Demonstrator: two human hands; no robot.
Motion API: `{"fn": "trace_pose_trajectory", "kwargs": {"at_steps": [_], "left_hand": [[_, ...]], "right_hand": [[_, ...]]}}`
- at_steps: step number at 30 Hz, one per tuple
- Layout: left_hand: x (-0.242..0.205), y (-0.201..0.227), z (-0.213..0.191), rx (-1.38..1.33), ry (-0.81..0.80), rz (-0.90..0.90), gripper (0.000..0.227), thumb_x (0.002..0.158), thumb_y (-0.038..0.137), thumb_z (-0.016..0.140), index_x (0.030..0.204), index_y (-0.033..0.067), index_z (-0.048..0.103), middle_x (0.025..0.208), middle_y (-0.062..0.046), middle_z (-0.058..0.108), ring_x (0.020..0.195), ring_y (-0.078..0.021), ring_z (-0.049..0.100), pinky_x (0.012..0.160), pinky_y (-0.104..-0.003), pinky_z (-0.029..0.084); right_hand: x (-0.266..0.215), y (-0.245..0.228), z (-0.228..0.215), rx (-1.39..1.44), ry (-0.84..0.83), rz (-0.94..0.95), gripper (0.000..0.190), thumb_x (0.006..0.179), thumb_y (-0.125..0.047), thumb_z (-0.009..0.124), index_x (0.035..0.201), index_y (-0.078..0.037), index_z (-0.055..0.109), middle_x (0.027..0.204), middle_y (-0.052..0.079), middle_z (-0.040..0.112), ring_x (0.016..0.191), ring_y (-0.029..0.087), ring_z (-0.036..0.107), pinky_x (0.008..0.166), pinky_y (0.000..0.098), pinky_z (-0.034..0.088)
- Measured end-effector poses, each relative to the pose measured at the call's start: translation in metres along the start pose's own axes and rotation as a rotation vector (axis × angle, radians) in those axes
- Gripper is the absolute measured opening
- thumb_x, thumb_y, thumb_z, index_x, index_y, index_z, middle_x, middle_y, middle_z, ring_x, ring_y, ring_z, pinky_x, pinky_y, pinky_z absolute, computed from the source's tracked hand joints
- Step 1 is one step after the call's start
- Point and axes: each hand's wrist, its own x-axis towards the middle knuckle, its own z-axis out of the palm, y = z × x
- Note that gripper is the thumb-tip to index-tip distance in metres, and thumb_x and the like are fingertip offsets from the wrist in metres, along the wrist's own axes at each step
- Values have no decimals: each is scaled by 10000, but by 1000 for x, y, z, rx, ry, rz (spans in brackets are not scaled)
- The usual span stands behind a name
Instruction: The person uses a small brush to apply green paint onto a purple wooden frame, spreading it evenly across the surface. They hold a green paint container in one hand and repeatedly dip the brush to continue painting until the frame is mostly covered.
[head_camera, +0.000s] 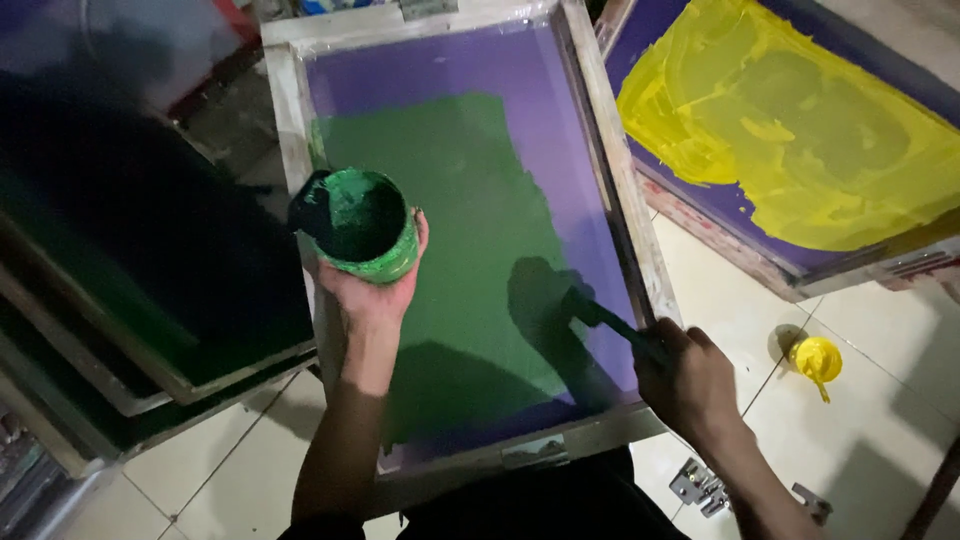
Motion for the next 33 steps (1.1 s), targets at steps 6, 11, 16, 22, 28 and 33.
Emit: {"fn": "trace_pose_trajectory", "kwargs": {"at_steps": [6,11,16,22,28,33], "left_hand": [[8,-2,-5,13,35,-7,518,803,498,651,1042,40,617,1148,-268,623,1183,-534,577,1082,-682,440],[7,-1,-5,26,49,-1,550,794,533,672,1089,72,609,1207,-244,611,1239,-511,560,1075,-684,438],[8,2,-1,18,77,2,534,823,531,633,1113,85,591,1222,-232,604,1239,-506,564,1080,-696,435],[18,6,-5,-2,53,-2,561,821,555,619,1118,80,593,1255,-271,589,1257,-531,541,1072,-704,432],[15,3,-10,-15,36,-35,490,812,531,658,1081,123,623,1233,-171,637,1271,-462,567,1080,-690,429],[22,2,-20,32,-7,-40,500,819,556,650,1071,124,641,1235,-184,653,1278,-460,576,1101,-713,409]], "right_hand": [[68,-28,3,-78,-6,-90,360,786,-338,714,1101,-162,725,725,186,709,753,432,750,686,549,599],[133,-51,3,9,46,-110,347,810,-320,730,1099,-129,731,730,220,712,802,466,740,740,569,577],[120,-71,-53,356,10,-20,332,842,-338,721,1105,-138,741,668,204,694,793,442,723,761,558,528],[58,-59,-83,249,-80,-12,367,830,-320,685,1095,-77,755,646,321,670,745,531,694,715,570,502],[50,-42,-38,-21,-194,104,305,856,-303,682,1134,-183,720,650,180,757,812,397,777,775,536,597],[73,-62,-23,-63,-108,79,382,840,-293,668,1185,-138,729,809,231,773,921,445,764,841,577,603]]}}
